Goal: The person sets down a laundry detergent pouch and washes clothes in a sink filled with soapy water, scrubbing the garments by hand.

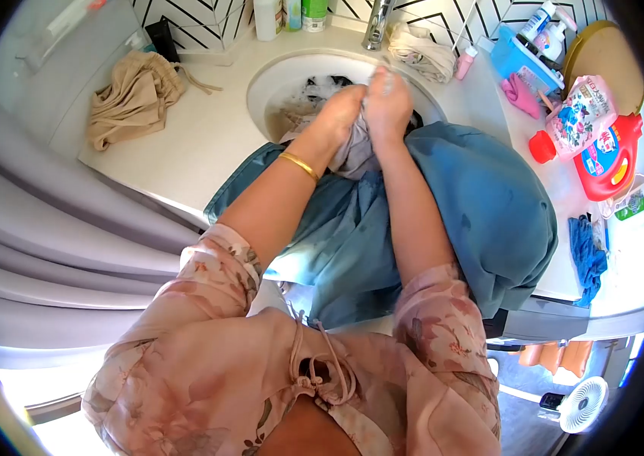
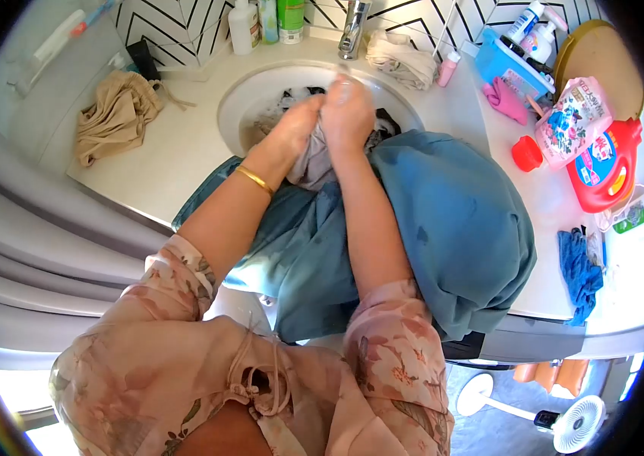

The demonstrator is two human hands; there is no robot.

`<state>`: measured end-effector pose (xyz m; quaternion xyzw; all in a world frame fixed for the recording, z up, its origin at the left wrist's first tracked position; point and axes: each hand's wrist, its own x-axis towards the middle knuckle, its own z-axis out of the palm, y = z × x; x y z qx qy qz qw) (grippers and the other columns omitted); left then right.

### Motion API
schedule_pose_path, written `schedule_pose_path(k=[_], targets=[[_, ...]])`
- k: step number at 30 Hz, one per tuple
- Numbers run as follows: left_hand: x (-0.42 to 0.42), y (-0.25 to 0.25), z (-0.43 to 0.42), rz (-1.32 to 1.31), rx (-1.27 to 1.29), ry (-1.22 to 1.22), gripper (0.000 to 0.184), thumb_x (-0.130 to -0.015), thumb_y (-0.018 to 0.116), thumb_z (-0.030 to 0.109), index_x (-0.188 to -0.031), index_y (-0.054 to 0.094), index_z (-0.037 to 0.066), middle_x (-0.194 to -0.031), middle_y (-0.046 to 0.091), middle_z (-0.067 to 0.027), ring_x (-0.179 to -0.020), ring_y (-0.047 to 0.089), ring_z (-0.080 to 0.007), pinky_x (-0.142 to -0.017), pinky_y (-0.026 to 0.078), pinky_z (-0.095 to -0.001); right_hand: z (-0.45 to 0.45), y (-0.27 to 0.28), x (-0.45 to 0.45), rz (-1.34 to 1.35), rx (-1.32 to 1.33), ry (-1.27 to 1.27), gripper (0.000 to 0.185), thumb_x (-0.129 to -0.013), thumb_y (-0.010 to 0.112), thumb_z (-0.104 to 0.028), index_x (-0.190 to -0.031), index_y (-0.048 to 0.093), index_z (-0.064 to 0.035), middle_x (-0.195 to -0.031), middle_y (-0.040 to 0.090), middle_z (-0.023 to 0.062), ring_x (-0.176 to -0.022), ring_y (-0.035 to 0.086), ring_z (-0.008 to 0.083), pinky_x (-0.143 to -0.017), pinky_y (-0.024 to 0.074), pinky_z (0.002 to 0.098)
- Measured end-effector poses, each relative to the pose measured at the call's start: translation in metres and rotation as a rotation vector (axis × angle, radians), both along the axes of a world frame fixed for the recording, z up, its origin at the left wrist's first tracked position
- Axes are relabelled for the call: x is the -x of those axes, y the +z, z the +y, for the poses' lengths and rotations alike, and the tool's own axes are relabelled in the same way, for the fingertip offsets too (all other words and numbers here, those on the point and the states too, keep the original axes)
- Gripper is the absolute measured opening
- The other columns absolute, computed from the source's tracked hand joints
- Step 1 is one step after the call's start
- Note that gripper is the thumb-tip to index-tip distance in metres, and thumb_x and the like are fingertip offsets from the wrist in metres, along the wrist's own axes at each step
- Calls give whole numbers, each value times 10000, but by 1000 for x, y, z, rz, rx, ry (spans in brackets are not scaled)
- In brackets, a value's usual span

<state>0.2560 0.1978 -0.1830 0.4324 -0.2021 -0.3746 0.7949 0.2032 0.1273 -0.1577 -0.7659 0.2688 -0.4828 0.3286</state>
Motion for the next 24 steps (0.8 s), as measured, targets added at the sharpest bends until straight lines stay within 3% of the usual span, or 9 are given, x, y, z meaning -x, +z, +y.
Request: schedule_pose_path(k=[1,4,6,7,12,16,19,22,24], targets=[[12,10,0,-37,-25,29,181,-807,525,187,-892,560,31,-857,582,-57,-805,538,-149,-694,451,-295,0,10,10,109,-135,9,242,-799,513,-254,-769,563,-18,-782,570,177,-692,543,337,-667,429,401],[7,9,-7,54,-62,1,185,-813,503,190,-893,563,35,-871,585,-74,-781,551,-172,-699,456,-295,-28,-30,-3,-188,-608,209,244,-808,504,-235,-895,535,-9,-816,570,198,-737,550,341,-683,431,402],[-3,8,-8,293,-128,41,183,-813,497,190,-904,565,46,-901,582,-86,-802,553,-176,-708,455,-305,-3,-34,5,-69,407,-8,235,-760,547,-212,-903,549,-27,-863,561,213,-795,542,359,-725,432,423],[-10,-9,-6,366,166,27,190,-807,488,175,-930,563,52,-932,580,-95,-821,556,-177,-720,449,-305,-2,-20,9,-20,301,-17,227,-770,528,-225,-881,557,-29,-831,564,205,-776,546,365,-718,430,434],[24,12,0,12,-22,48,163,-789,499,132,-880,572,19,-891,582,-96,-776,548,-164,-699,443,-286,-4,27,18,201,-282,-28,300,-822,437,-285,-770,596,-36,-673,576,163,-684,567,391,-688,419,489],[14,4,-4,110,61,-125,247,-795,530,188,-932,532,-17,-901,580,-113,-752,544,-184,-693,447,-287,-13,-8,14,81,-90,-8,326,-826,448,-306,-810,570,-4,-833,542,243,-786,521,397,-746,405,456],[17,22,7,268,101,-69,265,-805,516,203,-958,524,-14,-903,578,-109,-750,547,-192,-680,455,-299,34,-1,25,124,378,66,292,-767,537,-307,-707,552,-21,-858,538,215,-870,507,367,-687,423,428],[18,21,1,157,44,19,246,-805,509,191,-950,541,-5,-873,586,-99,-749,549,-187,-680,455,-301,17,0,11,162,490,79,209,-707,552,-271,-690,594,-66,-790,591,153,-754,554,349,-637,438,405],[24,23,2,86,32,12,235,-815,490,186,-945,555,1,-871,595,-93,-761,557,-181,-699,455,-297,-29,6,6,71,-309,-24,322,-804,485,-291,-747,595,6,-782,595,201,-752,570,337,-648,439,377]])
